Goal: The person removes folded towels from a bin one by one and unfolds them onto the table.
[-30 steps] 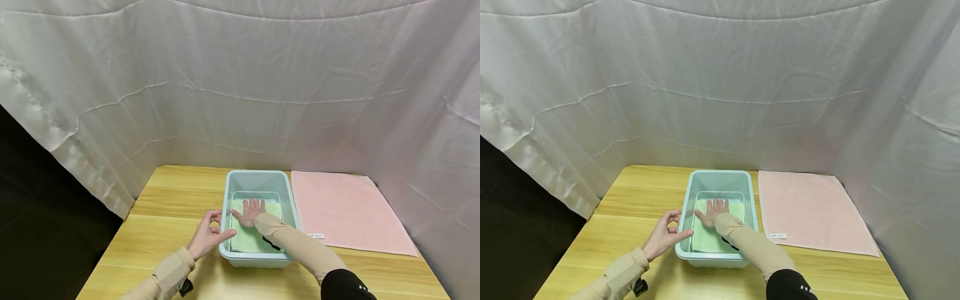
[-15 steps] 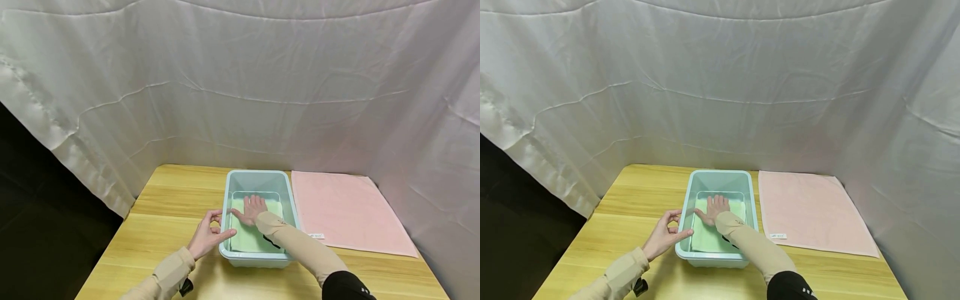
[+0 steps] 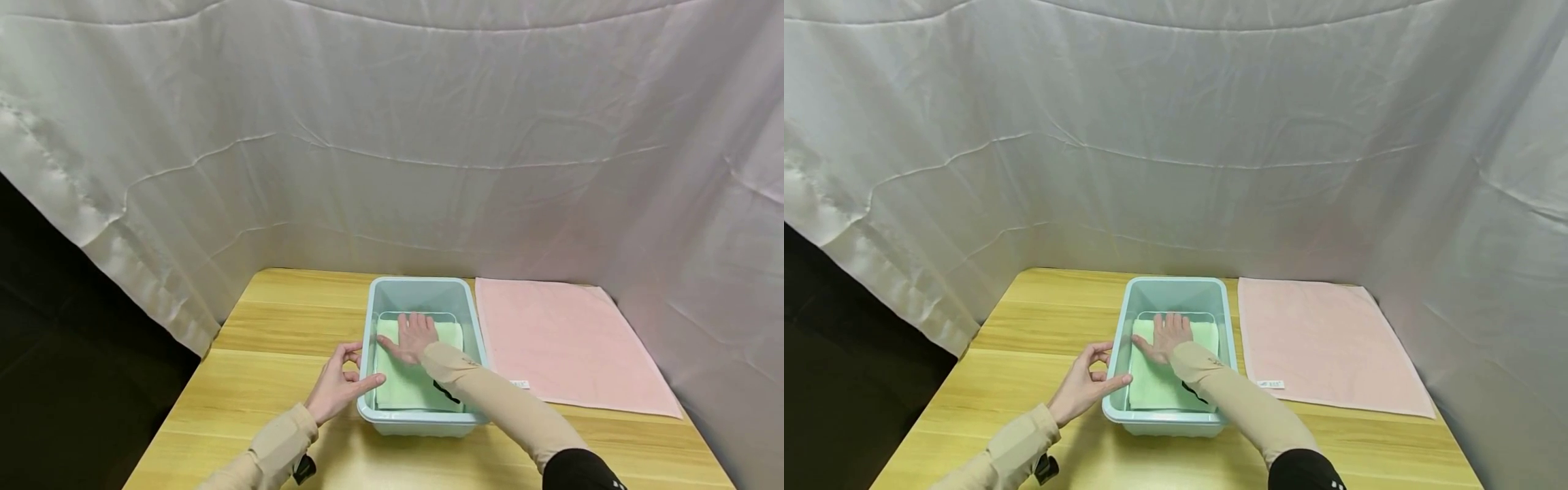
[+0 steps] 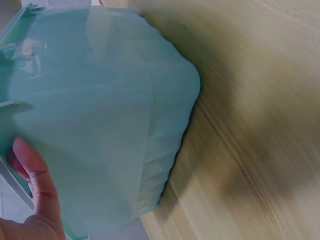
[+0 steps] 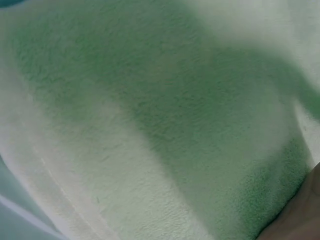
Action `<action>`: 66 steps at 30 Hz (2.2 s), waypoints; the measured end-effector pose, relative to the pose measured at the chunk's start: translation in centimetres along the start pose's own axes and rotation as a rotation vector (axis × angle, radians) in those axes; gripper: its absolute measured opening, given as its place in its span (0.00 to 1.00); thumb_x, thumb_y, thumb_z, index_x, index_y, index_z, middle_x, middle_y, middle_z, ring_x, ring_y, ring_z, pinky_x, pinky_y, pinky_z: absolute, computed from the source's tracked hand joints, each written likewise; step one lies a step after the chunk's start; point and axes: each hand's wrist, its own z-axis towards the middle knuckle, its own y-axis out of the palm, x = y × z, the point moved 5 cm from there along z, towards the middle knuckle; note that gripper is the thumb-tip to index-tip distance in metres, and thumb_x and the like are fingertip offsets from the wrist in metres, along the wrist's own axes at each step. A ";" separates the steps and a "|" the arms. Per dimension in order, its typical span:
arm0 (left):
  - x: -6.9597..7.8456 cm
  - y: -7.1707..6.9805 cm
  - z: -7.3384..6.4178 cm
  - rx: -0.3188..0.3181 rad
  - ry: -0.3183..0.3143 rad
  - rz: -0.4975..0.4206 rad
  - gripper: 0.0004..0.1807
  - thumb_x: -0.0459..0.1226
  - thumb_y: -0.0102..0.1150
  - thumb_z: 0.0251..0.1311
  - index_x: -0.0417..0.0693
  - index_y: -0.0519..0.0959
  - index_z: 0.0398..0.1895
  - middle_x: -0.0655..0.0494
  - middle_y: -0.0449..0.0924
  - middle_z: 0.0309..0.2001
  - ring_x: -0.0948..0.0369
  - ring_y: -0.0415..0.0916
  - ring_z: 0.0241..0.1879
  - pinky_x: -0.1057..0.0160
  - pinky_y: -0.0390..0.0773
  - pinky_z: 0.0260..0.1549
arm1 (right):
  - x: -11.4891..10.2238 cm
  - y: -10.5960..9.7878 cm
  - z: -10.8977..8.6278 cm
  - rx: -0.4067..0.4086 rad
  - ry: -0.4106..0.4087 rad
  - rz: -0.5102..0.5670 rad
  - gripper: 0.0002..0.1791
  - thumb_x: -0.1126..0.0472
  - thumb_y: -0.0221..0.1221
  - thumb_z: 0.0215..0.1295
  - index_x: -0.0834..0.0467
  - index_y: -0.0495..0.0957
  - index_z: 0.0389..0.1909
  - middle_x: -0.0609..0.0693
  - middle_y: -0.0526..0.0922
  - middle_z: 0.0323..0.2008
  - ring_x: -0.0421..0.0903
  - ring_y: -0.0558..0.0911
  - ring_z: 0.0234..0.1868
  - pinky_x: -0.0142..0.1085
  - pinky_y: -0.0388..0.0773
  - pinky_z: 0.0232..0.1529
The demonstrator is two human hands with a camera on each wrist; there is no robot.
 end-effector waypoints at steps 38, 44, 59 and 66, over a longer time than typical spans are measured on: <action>-0.6 -5.1 0.6 0.069 0.006 0.069 0.38 0.35 0.75 0.53 0.34 0.67 0.66 0.41 0.73 0.50 0.58 0.73 0.43 0.69 0.82 0.39 | -3.0 -12.0 -2.5 0.255 -0.259 0.100 0.26 0.44 0.46 0.78 0.64 0.65 0.57 0.58 0.68 0.42 0.55 0.66 0.46 0.44 0.65 0.48; -0.8 -6.5 0.5 0.086 -0.009 0.138 0.39 0.37 0.75 0.54 0.36 0.67 0.67 0.41 0.74 0.50 0.58 0.73 0.46 0.66 0.81 0.45 | -3.2 -13.9 -3.1 0.253 -0.277 0.188 0.23 0.49 0.49 0.78 0.64 0.65 0.57 0.57 0.68 0.42 0.56 0.68 0.49 0.45 0.66 0.50; -1.4 -10.6 0.5 0.108 -0.052 0.205 0.38 0.39 0.72 0.58 0.38 0.66 0.69 0.38 0.73 0.56 0.53 0.75 0.52 0.63 0.79 0.50 | -3.2 -17.7 -3.9 0.344 -0.393 0.402 0.15 0.56 0.60 0.71 0.62 0.73 0.49 0.55 0.81 0.42 0.51 0.76 0.40 0.45 0.75 0.44; -1.8 -12.6 0.4 0.123 -0.079 0.227 0.38 0.41 0.70 0.60 0.38 0.66 0.70 0.37 0.71 0.60 0.52 0.74 0.55 0.65 0.79 0.49 | -2.9 -19.4 -4.2 0.349 -0.378 0.582 0.15 0.56 0.63 0.68 0.60 0.76 0.49 0.53 0.83 0.38 0.48 0.76 0.34 0.36 0.71 0.34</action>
